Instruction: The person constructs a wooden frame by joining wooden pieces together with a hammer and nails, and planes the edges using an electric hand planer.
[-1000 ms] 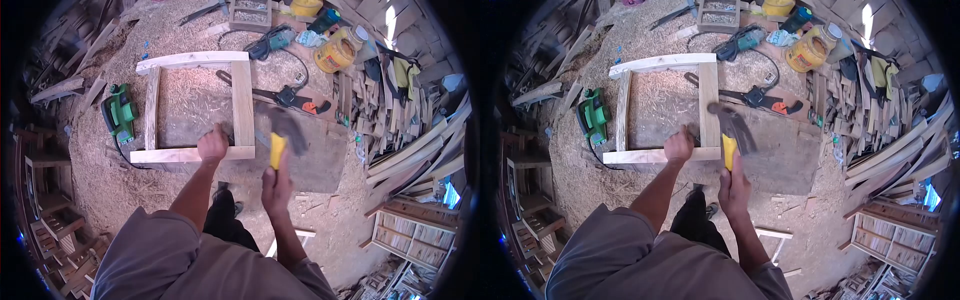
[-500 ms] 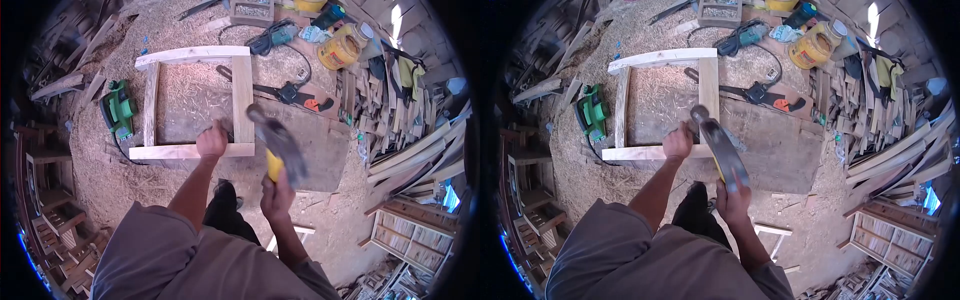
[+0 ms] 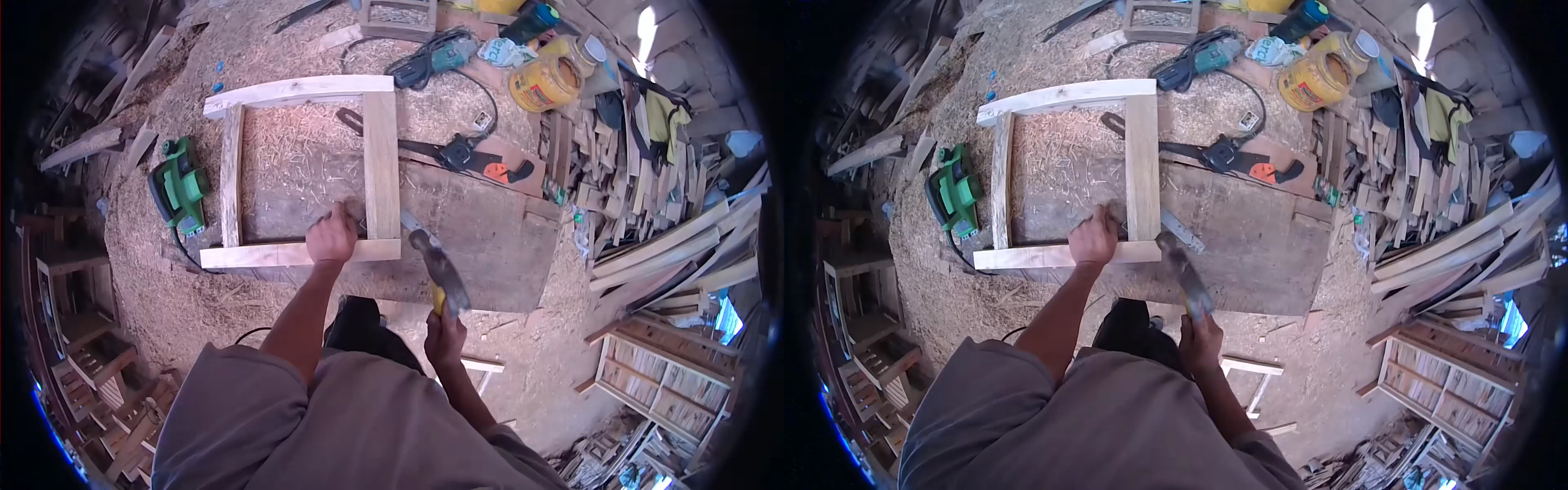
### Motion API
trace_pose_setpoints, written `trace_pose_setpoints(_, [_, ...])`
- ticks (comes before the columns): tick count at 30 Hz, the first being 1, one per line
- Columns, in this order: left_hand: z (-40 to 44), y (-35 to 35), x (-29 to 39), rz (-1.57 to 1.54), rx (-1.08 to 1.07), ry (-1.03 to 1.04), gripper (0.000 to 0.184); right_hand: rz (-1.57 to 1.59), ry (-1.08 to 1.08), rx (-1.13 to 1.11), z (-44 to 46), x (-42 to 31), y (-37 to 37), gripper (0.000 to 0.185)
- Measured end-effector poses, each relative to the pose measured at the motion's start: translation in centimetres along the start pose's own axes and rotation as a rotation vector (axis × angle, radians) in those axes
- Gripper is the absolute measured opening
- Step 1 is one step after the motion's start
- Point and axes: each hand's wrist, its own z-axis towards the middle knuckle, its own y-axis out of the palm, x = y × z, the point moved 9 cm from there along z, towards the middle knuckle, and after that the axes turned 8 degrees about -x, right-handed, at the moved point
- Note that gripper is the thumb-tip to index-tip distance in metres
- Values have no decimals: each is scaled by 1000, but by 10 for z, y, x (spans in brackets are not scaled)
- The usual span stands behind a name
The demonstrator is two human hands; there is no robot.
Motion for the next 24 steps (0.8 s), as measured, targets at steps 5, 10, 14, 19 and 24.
trace_pose_setpoints(5, [1, 14, -3, -67, -130, 13, 37, -192, 104, -361, 8, 59, 34, 62])
trace_pose_setpoints(10, [-1, 19, 10, -40, -132, 40, 50, -289, 222, -240, 29, 86, -38, 67])
trace_pose_setpoints(14, [-33, 35, 52, 81, 40, 194, 100, -240, 58, -25, 62, 168, -84, 53])
trace_pose_setpoints(19, [-53, 29, 98, 230, 7, -171, 130, -243, 119, 296, 165, 289, -169, 45])
trace_pose_setpoints(24, [-48, 3, 129, 71, -137, -358, 96, -378, 654, 146, 251, 435, -197, 85])
